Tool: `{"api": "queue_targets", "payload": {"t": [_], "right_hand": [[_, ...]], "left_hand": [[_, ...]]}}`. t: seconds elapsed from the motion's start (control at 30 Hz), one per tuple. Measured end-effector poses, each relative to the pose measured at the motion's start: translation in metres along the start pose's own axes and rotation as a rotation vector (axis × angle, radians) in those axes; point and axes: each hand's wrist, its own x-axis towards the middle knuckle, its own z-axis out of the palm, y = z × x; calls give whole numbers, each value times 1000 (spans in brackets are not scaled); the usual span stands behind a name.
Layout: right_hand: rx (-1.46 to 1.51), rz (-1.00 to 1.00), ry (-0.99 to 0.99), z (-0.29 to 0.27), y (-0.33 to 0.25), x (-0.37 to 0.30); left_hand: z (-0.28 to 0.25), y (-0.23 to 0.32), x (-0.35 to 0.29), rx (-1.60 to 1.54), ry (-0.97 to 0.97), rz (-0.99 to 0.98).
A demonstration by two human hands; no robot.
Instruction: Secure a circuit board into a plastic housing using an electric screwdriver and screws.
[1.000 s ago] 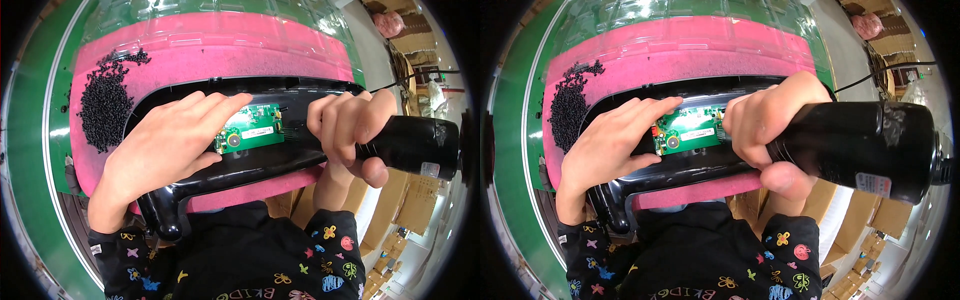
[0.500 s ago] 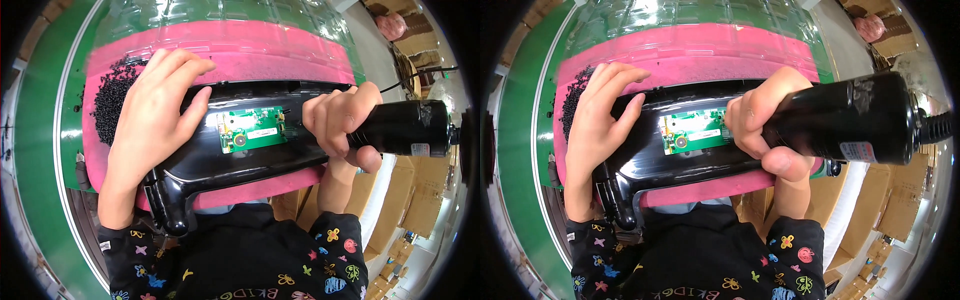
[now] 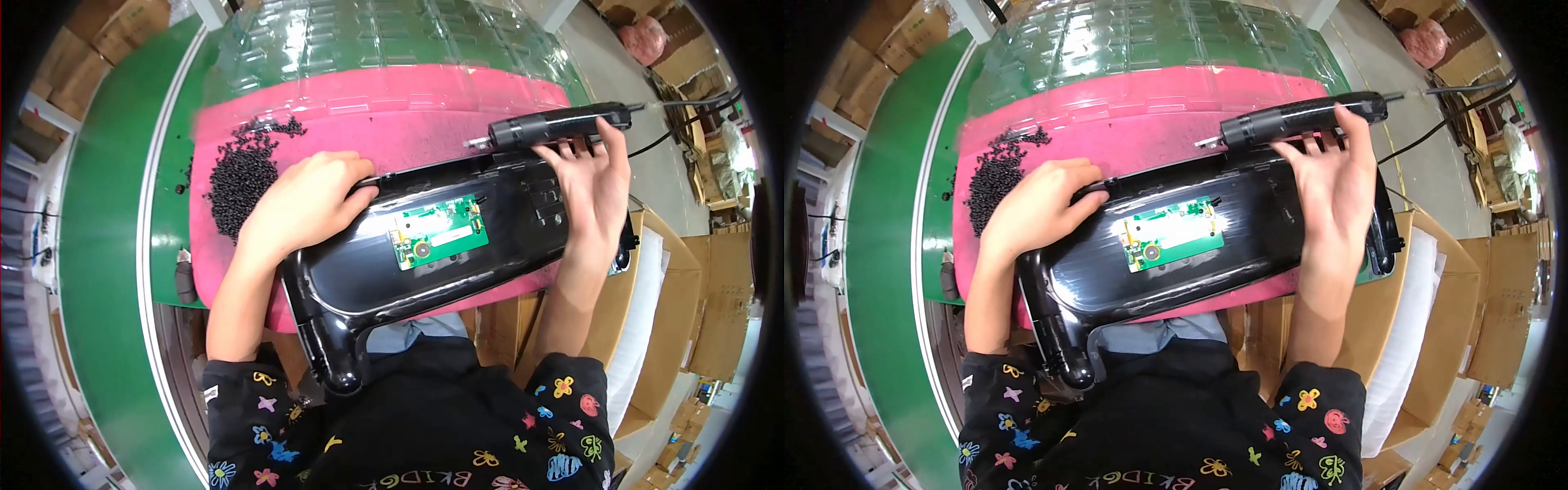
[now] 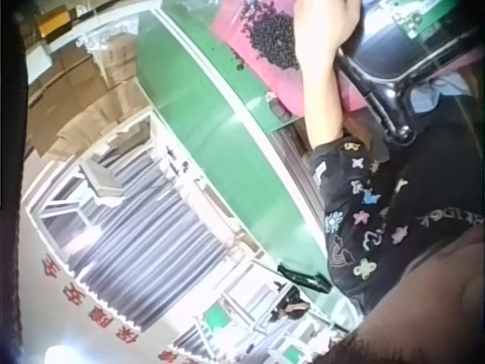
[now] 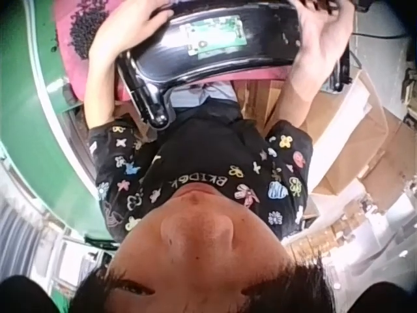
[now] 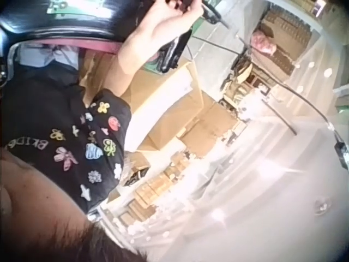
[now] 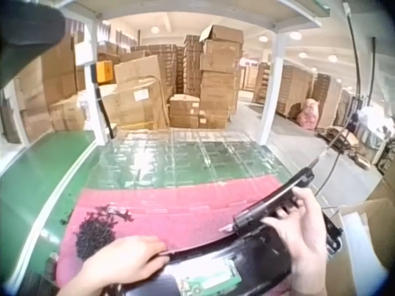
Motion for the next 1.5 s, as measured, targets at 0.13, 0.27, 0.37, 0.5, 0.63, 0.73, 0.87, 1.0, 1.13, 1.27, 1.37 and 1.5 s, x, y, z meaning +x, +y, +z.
{"api": "queue_targets", "payload": {"t": [0.13,0.27,0.37,0.5,0.63,0.73,0.87,1.0,1.13,1.27,1.37,1.5], "right_hand": [[-48,-230,-124,-2,-7,-53],[-308,-678,-84,-2,-23,-94],[-311,-803,-210,-21,-24,-108],[-381,-956,-257,-38,-15,-117],[-650,-900,-168,-43,16,-105],[-787,-772,-163,-58,44,-90],[-1231,-808,-235,-64,53,-84],[-1203,-777,-207,-64,56,-81],[-1201,-750,-289,-42,56,-85],[-1297,-858,-450,-7,46,-54],[-1531,-994,-673,27,43,-15],[-1838,-929,-863,43,70,64]], "left_hand": [[7,-4,-6,23,56,44],[-8,16,-13,121,17,-102],[-10,39,-54,0,294,-28],[-19,59,-134,-39,633,-159],[-11,51,-253,-142,1157,-479],[-10,68,-295,-903,1437,-573],[-15,74,-333,-950,1488,-555],[-25,61,-328,-1214,1644,-502],[-41,18,-368,-1196,1697,-402],[-57,-56,-421,-1365,1549,-653],[-56,-94,-435,-1290,1547,-575],[-67,-116,-392,-635,1982,-838]]}}
